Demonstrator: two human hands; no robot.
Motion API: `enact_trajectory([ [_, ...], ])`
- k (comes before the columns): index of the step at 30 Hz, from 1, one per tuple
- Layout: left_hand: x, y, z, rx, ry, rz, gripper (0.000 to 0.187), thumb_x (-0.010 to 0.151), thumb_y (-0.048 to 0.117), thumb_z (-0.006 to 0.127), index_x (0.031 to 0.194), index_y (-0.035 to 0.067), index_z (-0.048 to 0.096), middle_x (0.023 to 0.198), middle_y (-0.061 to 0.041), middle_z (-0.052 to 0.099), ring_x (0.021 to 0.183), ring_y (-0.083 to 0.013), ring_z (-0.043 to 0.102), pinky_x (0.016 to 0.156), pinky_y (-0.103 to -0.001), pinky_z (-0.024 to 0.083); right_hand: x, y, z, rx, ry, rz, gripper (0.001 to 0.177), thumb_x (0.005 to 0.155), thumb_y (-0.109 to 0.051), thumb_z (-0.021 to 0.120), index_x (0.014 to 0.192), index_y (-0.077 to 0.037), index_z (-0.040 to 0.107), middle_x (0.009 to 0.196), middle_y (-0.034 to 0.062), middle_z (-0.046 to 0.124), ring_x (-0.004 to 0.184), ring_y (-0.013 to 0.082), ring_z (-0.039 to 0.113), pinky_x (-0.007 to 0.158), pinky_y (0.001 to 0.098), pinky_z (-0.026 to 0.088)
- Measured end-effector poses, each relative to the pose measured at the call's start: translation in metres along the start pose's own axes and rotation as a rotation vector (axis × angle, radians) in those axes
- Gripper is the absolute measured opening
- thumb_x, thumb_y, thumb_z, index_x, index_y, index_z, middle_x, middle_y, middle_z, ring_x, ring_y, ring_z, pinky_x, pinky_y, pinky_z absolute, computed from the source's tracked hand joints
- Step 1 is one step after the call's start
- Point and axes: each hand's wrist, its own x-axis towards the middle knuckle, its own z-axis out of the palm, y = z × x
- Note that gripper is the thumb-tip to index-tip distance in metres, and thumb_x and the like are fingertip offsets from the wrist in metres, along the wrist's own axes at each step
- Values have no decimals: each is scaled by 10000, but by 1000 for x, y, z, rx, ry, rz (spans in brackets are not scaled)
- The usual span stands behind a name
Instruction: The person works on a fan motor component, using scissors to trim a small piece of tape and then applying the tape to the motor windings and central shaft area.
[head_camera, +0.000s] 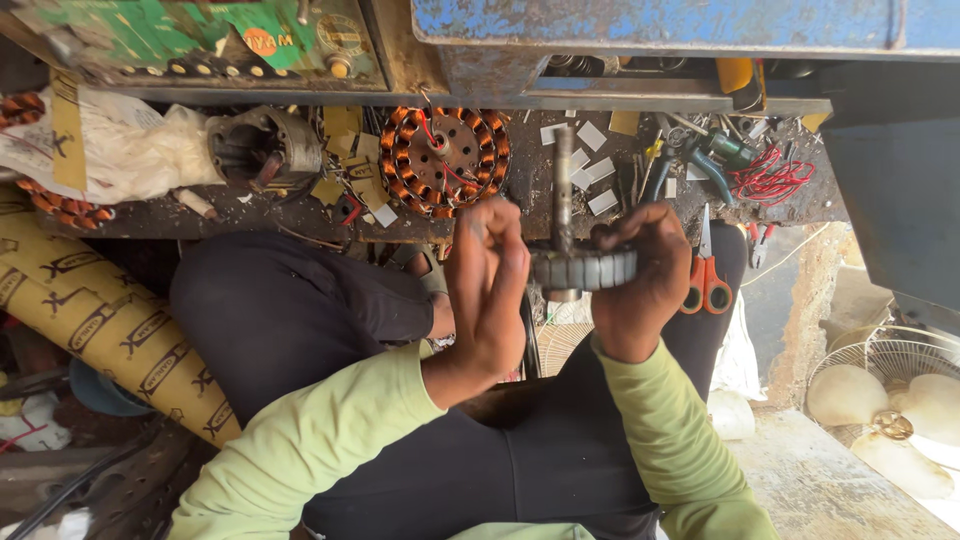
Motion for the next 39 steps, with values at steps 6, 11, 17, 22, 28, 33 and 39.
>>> enact_trajectory([
  [6, 27, -15, -1, 15, 26, -51, 307, 1099, 288, 522, 1289, 47, 502, 1091, -7, 498, 985, -94, 451, 899, -268, 396, 22, -10, 6, -259, -95, -96, 315, 1066, -298, 449, 1025, -6, 561, 911, 76, 556, 884, 185, 565, 881, 341, 463],
  [11, 29, -36, 10, 0, 54, -33, 287, 1111, 306, 499, 1256, 59, 527, 1093, 0, 521, 1011, -90, 476, 938, -255, 403, 35, -16, 10, -459, -117, -286, 270, 1050, -224, 484, 1030, 28, 578, 961, 85, 579, 908, 171, 546, 905, 316, 441],
  [17, 27, -43, 12, -38, 39, -67, 298, 1103, 325, 519, 1221, 56, 570, 1002, 38, 472, 880, -62, 400, 808, -242, 352, 42, -24, 11, -544, -75, -256, 216, 1001, -158, 485, 978, 18, 608, 883, 49, 592, 821, 142, 560, 806, 278, 441],
  [22, 32, -31, 11, -13, 16, -21, 332, 1107, 347, 511, 1227, 55, 614, 945, 61, 457, 866, -52, 409, 798, -230, 354, 41, -20, 12, -545, -95, -246, 172, 1010, -117, 500, 964, 11, 605, 881, 36, 587, 860, 119, 531, 839, 258, 413],
  [28, 53, -50, 2, -31, -16, 49, 327, 1095, 324, 500, 1163, 35, 637, 1086, 53, 597, 1011, -49, 515, 933, -230, 406, 44, -16, 12, -516, -133, -265, 157, 1025, -125, 555, 964, 8, 611, 927, 27, 631, 899, 106, 538, 869, 257, 404],
  [33, 61, -71, -9, -87, -31, -7, 305, 1143, 284, 536, 1122, 11, 669, 1017, 13, 520, 948, -94, 441, 898, -261, 379, 47, -16, 18, -484, -157, -312, 117, 1016, -109, 584, 984, 0, 613, 941, 15, 654, 923, 97, 570, 911, 260, 437],
  [39, 60, -47, -15, 106, -33, 86, 240, 1089, 235, 537, 1206, 44, 622, 1091, 15, 617, 1039, -100, 555, 953, -256, 432, 36, -16, 22, -613, -194, -331, 55, 1013, -49, 630, 994, 2, 621, 912, -8, 613, 870, 65, 536, 805, 224, 431],
])
